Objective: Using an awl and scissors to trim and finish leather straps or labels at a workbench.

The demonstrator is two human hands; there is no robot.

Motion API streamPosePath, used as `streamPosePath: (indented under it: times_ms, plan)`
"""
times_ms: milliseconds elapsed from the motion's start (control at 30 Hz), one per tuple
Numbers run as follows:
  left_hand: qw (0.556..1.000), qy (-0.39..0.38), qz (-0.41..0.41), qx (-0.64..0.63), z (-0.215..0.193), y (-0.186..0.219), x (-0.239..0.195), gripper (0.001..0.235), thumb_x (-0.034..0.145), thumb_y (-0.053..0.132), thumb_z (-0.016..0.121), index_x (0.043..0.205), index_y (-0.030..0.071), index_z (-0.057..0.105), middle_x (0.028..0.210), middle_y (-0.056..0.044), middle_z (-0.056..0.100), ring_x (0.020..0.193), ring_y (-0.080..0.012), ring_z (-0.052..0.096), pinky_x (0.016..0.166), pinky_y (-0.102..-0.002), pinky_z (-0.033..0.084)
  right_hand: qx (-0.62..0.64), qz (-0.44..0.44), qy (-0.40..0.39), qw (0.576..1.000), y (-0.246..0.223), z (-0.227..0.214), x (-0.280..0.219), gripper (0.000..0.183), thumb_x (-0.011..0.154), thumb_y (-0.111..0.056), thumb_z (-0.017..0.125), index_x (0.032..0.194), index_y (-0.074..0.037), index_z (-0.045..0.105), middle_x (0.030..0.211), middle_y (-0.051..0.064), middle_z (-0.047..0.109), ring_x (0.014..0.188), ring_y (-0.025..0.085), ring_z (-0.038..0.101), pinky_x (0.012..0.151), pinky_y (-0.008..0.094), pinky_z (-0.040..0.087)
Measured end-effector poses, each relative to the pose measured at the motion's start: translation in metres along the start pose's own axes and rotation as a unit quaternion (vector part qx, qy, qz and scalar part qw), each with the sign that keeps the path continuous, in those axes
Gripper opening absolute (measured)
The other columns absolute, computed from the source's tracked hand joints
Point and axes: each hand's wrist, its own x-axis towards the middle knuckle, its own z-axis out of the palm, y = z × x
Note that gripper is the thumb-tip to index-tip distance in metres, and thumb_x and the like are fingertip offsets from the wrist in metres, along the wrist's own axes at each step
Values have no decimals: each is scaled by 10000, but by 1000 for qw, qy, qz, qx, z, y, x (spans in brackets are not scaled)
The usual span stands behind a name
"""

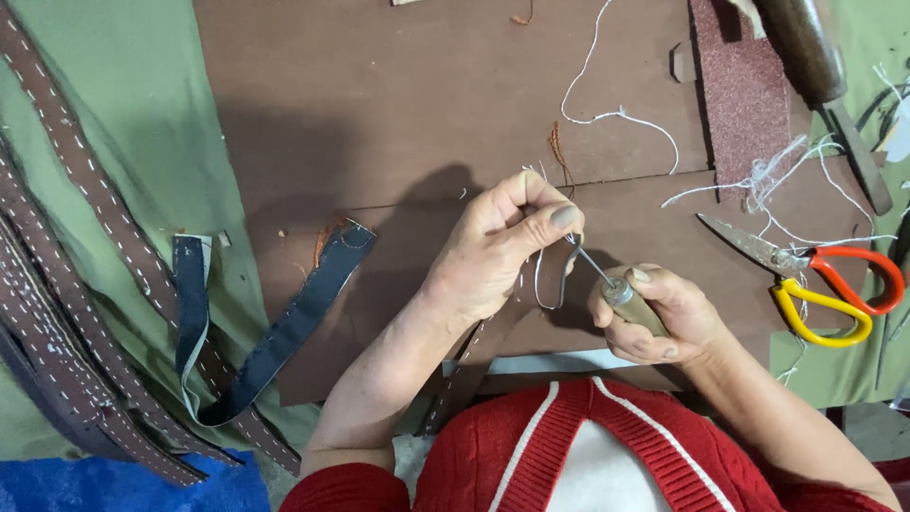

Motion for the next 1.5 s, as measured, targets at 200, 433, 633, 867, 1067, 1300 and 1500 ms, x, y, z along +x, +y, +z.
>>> streamPosePath:
  times_ms: [200, 433, 633, 867, 1067, 1300, 1500]
  plan:
    - [1000, 2, 0, 0, 3, 4, -6, 195, 922, 153, 778, 964, -10, 680, 706, -42, 553, 692, -66, 614, 589, -236, 633, -45, -33, 3, 998, 1, 0, -4, 491, 1063, -210, 466, 1040, 272, 561, 522, 164, 504, 277, 95, 448, 233, 236, 384]
    - [1000, 1, -19, -15, 1, 1, -6, 205, 924, 150, 785, 957, -19, 676, 709, -81, 577, 679, -114, 656, 590, -276, 639, -73, -75, 13, 994, 6, 1, -3, 463, 1065, -176, 475, 1017, 277, 559, 514, 181, 501, 270, 105, 441, 248, 245, 401]
    - [999, 4, -26, -28, 4, 8, -8, 209, 919, 143, 785, 964, -28, 673, 720, -73, 567, 690, -105, 647, 598, -275, 641, -164, -111, 27, 980, 1, 12, 0, 410, 1055, -155, 497, 1022, 242, 592, 540, 177, 541, 291, 90, 466, 280, 233, 422]
    - [999, 3, -34, -30, 5, 8, -9, 203, 916, 139, 789, 963, -21, 674, 750, -104, 621, 676, -131, 675, 597, -300, 656, -287, -147, 79, 943, -1, 27, -1, 396, 1014, -188, 528, 1026, 182, 668, 496, 138, 555, 277, 68, 454, 303, 222, 402]
    - [994, -30, -100, -39, -1, 19, -5, 136, 951, 162, 716, 943, 64, 622, 850, -99, 672, 650, -194, 672, 509, -280, 546, -738, -159, 238, 611, -12, 52, -14, 271, 979, -216, 618, 1119, -11, 726, 884, 71, 742, 728, 133, 664, 659, 253, 518]
    - [999, 23, 34, 21, -7, -6, 7, 166, 934, 131, 776, 998, 2, 694, 822, -84, 669, 742, -81, 660, 620, -276, 652, -776, -224, 297, 509, -7, 55, 2, 301, 865, -250, 805, 1139, -130, 773, 664, 116, 676, 539, 283, 670, 523, 404, 539]
    - [981, 22, 129, 141, -18, 1, 19, 199, 1018, 193, 697, 1106, 24, 642, 936, -141, 739, 823, -89, 657, 681, -272, 627, -629, -186, 231, 719, -12, 62, 15, 213, 932, -102, 677, 1109, 14, 700, 494, 98, 660, 385, 137, 565, 410, 267, 483]
